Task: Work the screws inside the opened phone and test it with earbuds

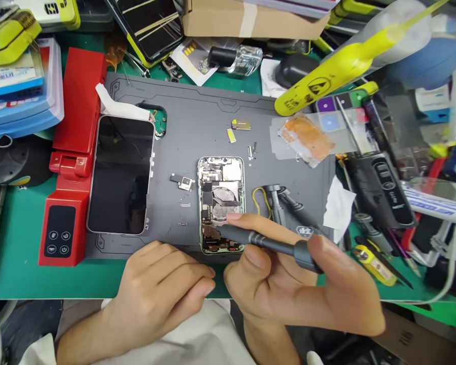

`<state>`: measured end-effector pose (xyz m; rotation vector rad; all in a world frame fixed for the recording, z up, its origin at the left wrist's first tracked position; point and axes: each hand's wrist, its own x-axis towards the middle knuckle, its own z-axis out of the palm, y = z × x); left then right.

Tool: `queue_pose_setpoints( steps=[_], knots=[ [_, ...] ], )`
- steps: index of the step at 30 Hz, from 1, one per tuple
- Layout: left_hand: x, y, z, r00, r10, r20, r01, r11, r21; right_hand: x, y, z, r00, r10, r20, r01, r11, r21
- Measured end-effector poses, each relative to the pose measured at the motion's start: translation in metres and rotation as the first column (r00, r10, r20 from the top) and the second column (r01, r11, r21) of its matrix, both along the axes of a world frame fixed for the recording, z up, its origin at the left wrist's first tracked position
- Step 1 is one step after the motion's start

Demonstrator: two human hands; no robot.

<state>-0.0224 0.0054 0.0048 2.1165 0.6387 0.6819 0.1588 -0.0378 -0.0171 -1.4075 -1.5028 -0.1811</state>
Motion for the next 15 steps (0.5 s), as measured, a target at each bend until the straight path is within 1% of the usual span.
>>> queue_pose_setpoints(
  steps=[3,6,9,15],
  knots=[
    [0.0010,0.0006,-0.0002,1.000,-0.005,-0.005,0.005,1.000,0.011,0.0028,-0.0005,-0.0004,0.999,0.043,-0.005,-0.043,0.998,0.035],
    [0.0010,0.0014,0.0002,1.000,-0.007,-0.013,0.007,1.000,0.016,0.0040,0.0012,-0.0004,0.997,0.069,-0.027,-0.069,0.998,-0.006],
    [0.0006,0.0018,0.0006,1.000,-0.006,-0.016,0.006,1.000,0.026,0.0039,0.0033,-0.0009,0.998,0.061,-0.024,-0.061,0.998,-0.009],
    [0.0021,0.0024,0.0017,1.000,-0.012,-0.025,0.013,0.999,0.036,0.0020,0.0055,-0.0012,0.999,0.011,0.032,-0.013,0.999,0.047]
  ],
)
